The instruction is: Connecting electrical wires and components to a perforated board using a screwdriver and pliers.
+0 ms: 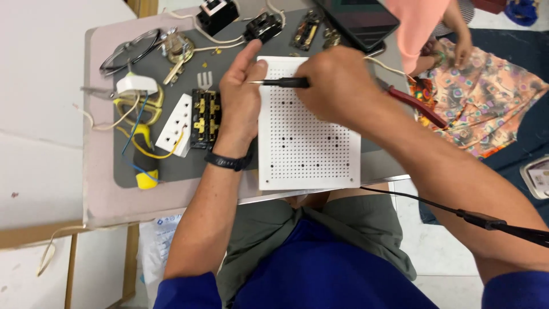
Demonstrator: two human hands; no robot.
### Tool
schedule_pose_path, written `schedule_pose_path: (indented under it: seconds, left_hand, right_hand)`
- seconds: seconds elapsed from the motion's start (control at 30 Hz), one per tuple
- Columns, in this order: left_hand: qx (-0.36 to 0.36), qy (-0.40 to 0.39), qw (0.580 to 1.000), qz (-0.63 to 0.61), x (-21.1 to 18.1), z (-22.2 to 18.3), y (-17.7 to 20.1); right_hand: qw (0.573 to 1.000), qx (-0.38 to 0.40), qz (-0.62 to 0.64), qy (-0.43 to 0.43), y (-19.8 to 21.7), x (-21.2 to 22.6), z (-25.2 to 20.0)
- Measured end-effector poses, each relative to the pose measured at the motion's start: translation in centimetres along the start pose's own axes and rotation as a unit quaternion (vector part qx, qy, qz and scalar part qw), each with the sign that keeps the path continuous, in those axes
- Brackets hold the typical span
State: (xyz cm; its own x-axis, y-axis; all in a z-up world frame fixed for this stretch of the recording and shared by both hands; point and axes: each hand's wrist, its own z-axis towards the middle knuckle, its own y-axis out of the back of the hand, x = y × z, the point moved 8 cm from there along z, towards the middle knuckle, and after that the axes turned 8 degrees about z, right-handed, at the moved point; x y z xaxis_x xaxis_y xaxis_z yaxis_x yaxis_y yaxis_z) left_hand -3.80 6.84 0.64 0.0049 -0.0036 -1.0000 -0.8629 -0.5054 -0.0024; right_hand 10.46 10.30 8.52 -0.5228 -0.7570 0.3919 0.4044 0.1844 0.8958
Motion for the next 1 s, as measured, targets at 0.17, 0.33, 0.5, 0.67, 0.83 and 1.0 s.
schedule_pose_path:
  seconds: [0.17, 0.33, 0.5, 0.67, 0.83, 1.0]
  left_hand:
    - [-0.011, -0.006, 1.0, 0.016, -0.2, -0.1, 0.7]
    - [0.0, -0.019, 1.0, -0.014, 0.9, 0.5, 0.7]
    - [0.034, -0.014, 0.998, -0.052, 0.5, 0.3, -0.7]
    - [0.013, 0.024, 0.997, -0.074, 0.8, -0.1, 0.4]
    - [-0.028, 0.078, 0.996, -0.025, -0.9, -0.7, 0.8]
    - [0.0, 0.004, 0.985, 0.175, -5.0, -2.3, 0.3]
  right_hand:
    - [0.992, -0.071, -0.046, 0.091, -1.0, 0.4, 1.5]
    - [0.975, 0.031, 0.051, 0.212, 6.0, 1.9, -2.7]
    - [0.969, 0.12, -0.052, 0.209, 2.7, -0.1, -4.3]
    - [0.971, 0.078, 0.043, 0.223, 2.9, -0.3, -3.1]
    - [0.983, 0.011, 0.118, 0.137, 3.3, -1.5, -2.5]
    - [0.981, -0.112, 0.143, 0.075, 2.4, -2.5, -3.0]
